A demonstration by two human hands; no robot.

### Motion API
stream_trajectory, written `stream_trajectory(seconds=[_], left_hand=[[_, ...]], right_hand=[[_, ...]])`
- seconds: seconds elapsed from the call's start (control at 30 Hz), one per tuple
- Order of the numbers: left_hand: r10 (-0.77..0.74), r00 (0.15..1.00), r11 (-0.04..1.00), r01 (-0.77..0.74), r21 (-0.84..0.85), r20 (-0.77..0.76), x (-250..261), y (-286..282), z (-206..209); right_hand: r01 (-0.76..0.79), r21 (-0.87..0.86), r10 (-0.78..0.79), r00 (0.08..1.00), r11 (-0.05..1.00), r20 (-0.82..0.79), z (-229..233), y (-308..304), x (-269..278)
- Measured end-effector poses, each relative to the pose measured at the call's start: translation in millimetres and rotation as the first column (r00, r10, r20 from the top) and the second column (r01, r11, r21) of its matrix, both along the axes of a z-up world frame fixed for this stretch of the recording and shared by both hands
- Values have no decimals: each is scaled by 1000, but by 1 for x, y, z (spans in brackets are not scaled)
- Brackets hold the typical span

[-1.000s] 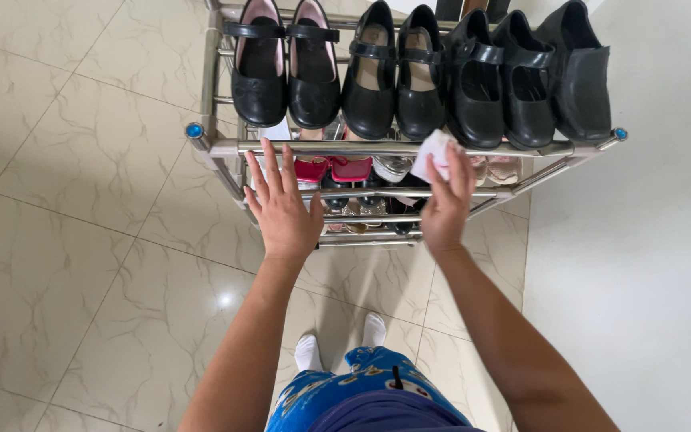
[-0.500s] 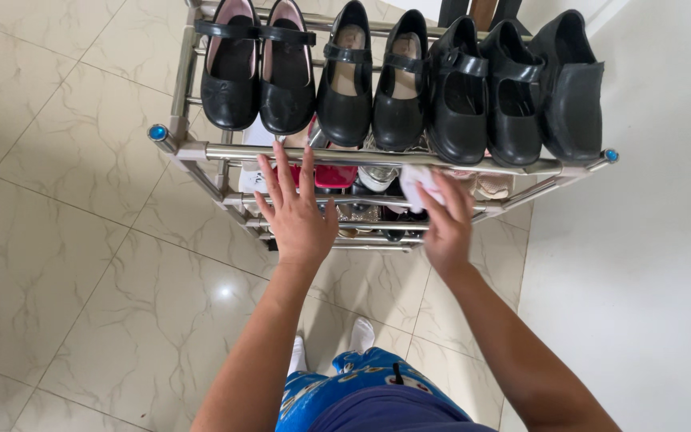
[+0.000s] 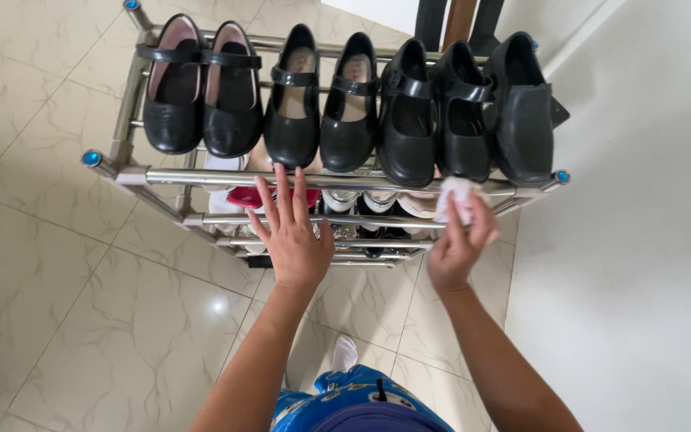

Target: The person wipes the metal bars of a multi-tier shoe rack using a cloth. They systematically clean the horizontal bars and vertical supports across multiple levels while shoes remain on the rack.

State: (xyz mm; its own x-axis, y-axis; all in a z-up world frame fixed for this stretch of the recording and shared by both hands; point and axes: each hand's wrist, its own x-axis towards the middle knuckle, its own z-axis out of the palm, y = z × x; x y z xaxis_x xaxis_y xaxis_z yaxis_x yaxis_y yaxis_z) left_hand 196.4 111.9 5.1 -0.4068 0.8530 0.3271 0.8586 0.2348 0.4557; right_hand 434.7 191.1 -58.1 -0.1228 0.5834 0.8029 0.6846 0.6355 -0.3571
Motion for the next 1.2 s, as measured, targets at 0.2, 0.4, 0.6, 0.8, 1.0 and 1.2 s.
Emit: stream_trajectory(seconds=[0.2, 0.4, 0.6, 0.8, 1.0, 1.2], left_hand=[[14, 997, 998, -19, -58, -77, 2, 2, -4], [3, 991, 998, -11, -57, -131, -1, 0, -11], [-4, 980, 994, -18, -108, -198, -5, -1, -13], [-43, 997, 999, 44, 17, -57, -11, -6, -15], [-58, 996, 934, 29, 356, 71, -52, -29, -13], [206, 926, 810, -343, 476, 317, -146, -52, -13]], right_hand=[[120, -54, -121, 993, 991, -17, -12, 21, 54], [131, -76, -136, 988, 989, -70, -21, 22, 59], [-53, -110, 39, 991, 993, -126, -14, -16, 19], [-252, 41, 250, 967, 967, 47, 19, -30, -35], [-378, 7, 362, 891, 926, 273, 40, -15, -96], [-380, 43, 344, 875, 924, 341, 33, -22, -156]])
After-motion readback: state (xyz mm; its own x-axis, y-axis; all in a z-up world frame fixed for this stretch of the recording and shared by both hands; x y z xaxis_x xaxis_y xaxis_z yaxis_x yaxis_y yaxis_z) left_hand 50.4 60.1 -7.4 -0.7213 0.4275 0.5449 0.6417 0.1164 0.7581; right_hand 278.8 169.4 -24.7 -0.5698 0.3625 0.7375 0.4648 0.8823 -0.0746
